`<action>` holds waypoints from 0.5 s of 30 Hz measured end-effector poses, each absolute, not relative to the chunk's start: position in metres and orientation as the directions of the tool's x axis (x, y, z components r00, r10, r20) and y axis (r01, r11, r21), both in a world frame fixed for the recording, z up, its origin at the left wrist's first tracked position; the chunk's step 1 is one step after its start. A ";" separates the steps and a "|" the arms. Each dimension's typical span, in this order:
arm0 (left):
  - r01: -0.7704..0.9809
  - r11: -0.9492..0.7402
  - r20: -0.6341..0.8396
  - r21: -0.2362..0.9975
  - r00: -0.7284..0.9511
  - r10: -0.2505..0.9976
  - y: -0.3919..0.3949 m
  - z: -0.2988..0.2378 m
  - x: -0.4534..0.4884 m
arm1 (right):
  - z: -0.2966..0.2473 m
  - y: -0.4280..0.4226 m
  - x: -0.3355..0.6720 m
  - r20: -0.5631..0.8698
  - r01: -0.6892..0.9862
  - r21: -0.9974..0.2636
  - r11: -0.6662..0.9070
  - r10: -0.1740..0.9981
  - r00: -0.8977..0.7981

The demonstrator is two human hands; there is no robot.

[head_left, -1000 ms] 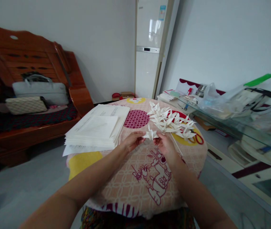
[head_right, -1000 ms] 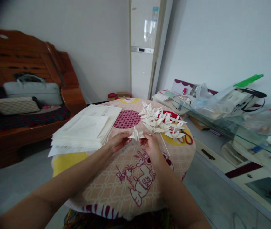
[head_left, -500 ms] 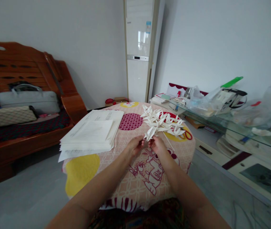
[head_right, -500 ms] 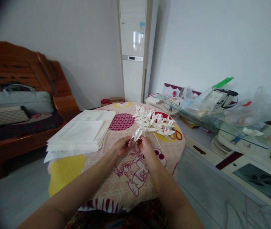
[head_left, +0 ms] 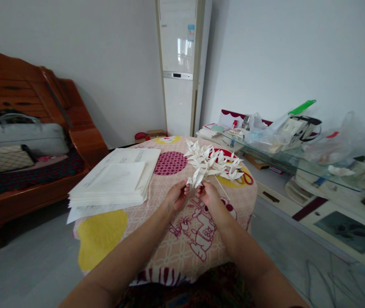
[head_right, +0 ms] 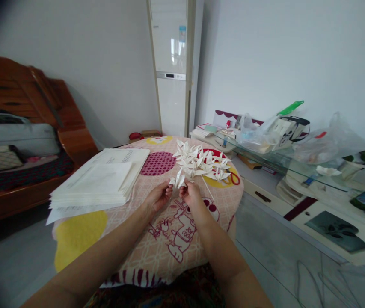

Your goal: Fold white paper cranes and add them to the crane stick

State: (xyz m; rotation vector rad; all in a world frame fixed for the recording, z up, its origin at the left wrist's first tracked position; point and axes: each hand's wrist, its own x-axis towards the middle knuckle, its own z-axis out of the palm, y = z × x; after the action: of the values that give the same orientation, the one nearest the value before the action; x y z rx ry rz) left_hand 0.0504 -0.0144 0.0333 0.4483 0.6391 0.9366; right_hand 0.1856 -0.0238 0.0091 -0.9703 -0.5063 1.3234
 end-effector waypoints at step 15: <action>-0.546 0.454 -0.268 0.704 0.388 0.882 -0.011 0.025 0.048 | 0.017 -0.033 0.201 -0.323 -0.611 -0.787 -0.087 0.902 0.287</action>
State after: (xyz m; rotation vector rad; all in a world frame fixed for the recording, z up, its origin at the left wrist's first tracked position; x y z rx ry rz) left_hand 0.0481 -0.0106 0.0251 0.5654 0.6876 0.9723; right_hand 0.2011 -0.0331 0.0165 -1.0433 -0.3575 1.3043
